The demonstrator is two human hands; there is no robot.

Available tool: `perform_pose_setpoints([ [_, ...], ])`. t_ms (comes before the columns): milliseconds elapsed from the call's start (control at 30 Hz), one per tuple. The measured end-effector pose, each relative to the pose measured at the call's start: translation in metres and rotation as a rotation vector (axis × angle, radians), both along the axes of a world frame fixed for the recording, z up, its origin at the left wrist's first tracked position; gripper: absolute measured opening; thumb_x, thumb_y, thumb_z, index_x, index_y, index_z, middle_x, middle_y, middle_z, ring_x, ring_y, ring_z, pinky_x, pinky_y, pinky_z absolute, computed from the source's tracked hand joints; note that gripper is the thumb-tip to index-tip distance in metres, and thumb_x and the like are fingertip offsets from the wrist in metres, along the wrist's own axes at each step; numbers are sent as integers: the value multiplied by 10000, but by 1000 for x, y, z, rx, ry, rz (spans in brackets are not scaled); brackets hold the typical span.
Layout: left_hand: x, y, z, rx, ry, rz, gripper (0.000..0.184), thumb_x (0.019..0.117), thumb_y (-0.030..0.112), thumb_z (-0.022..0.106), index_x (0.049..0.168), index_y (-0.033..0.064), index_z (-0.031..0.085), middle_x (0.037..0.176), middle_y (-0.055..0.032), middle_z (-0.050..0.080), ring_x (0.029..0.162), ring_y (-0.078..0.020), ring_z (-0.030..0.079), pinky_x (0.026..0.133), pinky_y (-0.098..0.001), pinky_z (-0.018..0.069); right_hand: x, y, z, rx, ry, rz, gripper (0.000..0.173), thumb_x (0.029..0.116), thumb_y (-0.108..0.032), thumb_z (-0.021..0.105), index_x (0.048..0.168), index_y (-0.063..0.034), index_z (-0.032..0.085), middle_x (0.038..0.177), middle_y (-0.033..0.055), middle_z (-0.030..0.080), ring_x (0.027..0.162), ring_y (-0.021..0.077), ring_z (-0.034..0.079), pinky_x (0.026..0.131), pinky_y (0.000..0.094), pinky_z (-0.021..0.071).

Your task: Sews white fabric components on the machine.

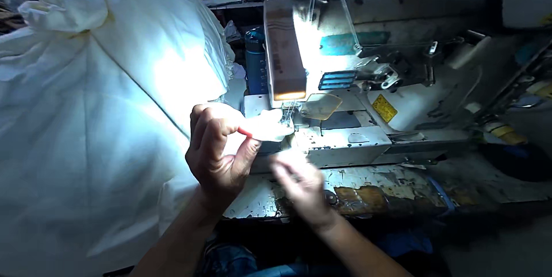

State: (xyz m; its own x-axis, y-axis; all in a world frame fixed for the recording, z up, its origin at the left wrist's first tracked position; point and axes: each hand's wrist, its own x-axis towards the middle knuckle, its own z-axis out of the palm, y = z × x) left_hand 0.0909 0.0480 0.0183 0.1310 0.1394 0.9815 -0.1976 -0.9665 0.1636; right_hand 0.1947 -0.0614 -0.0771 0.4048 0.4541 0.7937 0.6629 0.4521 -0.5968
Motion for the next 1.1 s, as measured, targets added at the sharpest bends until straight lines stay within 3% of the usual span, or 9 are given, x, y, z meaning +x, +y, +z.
perform_pose_setpoints([
  [100, 0, -7, -8, 52, 15, -3, 136, 967, 268, 688, 909, 171, 613, 993, 86, 593, 1095, -4, 540, 1004, -209, 405, 39, -18, 15, 1, 17, -227, 166, 964, -71, 646, 1067, 27, 731, 895, 57, 720, 677, -27, 621, 617, 112, 528],
  [200, 2, -16, -9, 140, 45, 2, 169, 1001, 304, 634, 891, 185, 582, 969, 75, 558, 1087, -24, 528, 1015, -221, 394, 55, -14, 26, -89, -91, -107, 198, 913, -33, 676, 1092, 18, 741, 1076, 109, 697, 795, 11, 609, 710, 134, 516],
  [300, 0, -21, -14, 214, 76, -19, 179, 1012, 280, 623, 889, 161, 570, 939, 39, 558, 1012, -60, 529, 988, -231, 378, 47, -19, 20, -136, -129, -25, 124, 905, -44, 653, 952, 2, 759, 979, 93, 740, 923, 44, 685, 847, 180, 549],
  [367, -3, -22, -22, 272, 110, -31, 161, 1018, 247, 614, 900, 148, 568, 946, 12, 556, 998, -93, 520, 977, -244, 369, 34, -32, 13, -113, -114, 61, 145, 932, -96, 659, 896, 17, 742, 876, 78, 727, 868, 11, 666, 822, 144, 526],
  [600, -25, -29, -57, 281, 334, -128, 145, 1045, 258, 580, 958, 143, 597, 1004, 2, 646, 1079, -105, 572, 974, -238, 391, -19, -83, -10, -80, 185, 308, 118, 980, -172, 677, 944, -66, 715, 907, -36, 734, 900, -50, 670, 828, 139, 558],
  [767, -44, -42, -17, 129, 407, -135, 116, 1018, 273, 617, 1002, 158, 621, 1005, 49, 649, 1044, -44, 578, 936, -212, 423, -31, -91, -19, -91, 243, 254, 162, 969, -181, 692, 902, -36, 717, 831, -21, 722, 807, -54, 661, 760, 119, 548],
  [900, -22, -46, 8, 522, 990, -187, 191, 1026, 182, 523, 1027, 123, 705, 992, -26, 703, 956, -190, 666, 848, -393, 510, -33, -90, -18, -115, 242, 259, 130, 971, -163, 684, 929, -42, 707, 829, -30, 715, 770, -45, 658, 723, 129, 561],
  [1000, -5, -36, 26, 469, 1395, -309, 89, 910, 109, 656, 917, 33, 703, 857, -123, 671, 844, -306, 668, 757, -493, 506, -29, -86, -20, -126, 213, 226, 118, 935, -173, 710, 890, -66, 736, 834, -37, 725, 788, -39, 671, 741, 146, 572],
  [1100, -4, -40, 55, 367, 1675, -235, 183, 912, 121, 698, 1015, -31, 700, 975, -191, 680, 907, -347, 675, 778, -520, 506, -21, -79, -20, -168, 212, 240, 101, 922, -195, 717, 869, -113, 742, 833, -103, 723, 811, -95, 648, 763, 115, 550],
])
